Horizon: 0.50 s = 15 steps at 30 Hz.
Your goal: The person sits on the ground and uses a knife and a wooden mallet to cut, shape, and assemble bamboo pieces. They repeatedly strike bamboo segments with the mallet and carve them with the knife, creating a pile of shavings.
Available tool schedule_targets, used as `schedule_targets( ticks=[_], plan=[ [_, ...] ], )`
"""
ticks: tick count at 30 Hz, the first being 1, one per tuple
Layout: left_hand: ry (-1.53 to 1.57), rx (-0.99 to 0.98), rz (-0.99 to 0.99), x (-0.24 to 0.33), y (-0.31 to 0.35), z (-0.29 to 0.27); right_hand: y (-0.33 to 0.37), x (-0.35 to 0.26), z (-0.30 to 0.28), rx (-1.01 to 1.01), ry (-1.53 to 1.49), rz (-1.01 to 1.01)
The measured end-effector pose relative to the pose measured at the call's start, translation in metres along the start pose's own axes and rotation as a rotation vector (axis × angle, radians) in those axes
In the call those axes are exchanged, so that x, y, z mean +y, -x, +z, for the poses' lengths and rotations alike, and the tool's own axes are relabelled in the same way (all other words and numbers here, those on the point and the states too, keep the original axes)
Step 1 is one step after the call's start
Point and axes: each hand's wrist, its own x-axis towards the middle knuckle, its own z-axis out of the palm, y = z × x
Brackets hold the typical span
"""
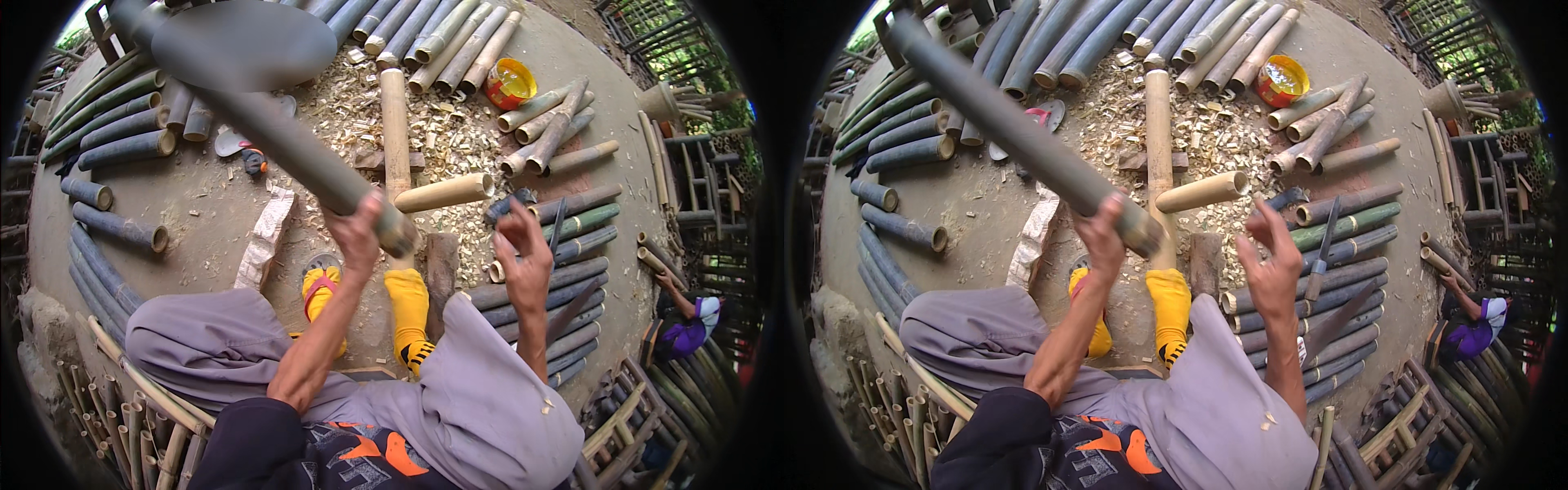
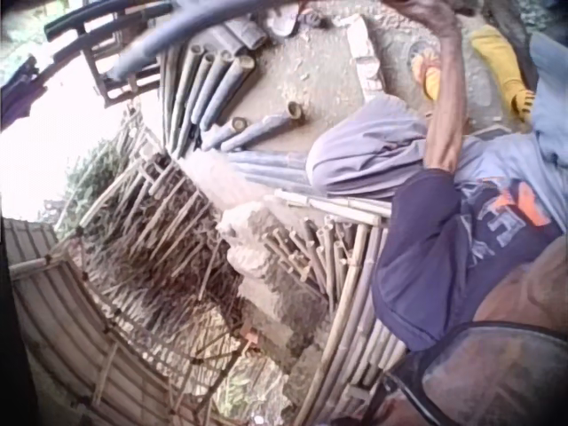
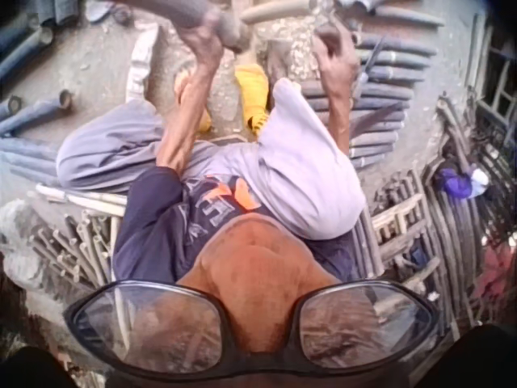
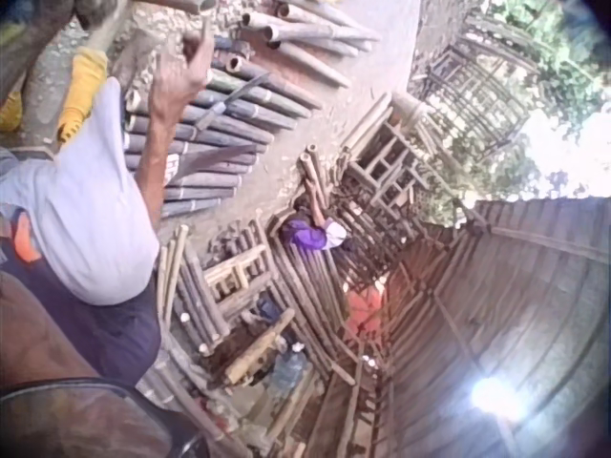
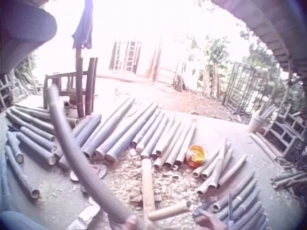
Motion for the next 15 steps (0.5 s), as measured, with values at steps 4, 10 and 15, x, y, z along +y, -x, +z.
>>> schedule_targets(
  ticks=[4,10,15],
  plan=[
    [-0.221,-0.414,0.055,-0.012,0.069,0.013,-0.036,-0.080,0.035,-0.180,0.000,-0.333],
    [-0.223,-0.754,0.249,0.009,0.065,0.015,-0.024,-0.063,0.007,0.133,-0.244,-0.309],
    [0.338,-0.726,-0.395,0.025,0.034,0.025,0.004,-0.040,-0.034,-0.155,0.064,-0.181]
  ],
)
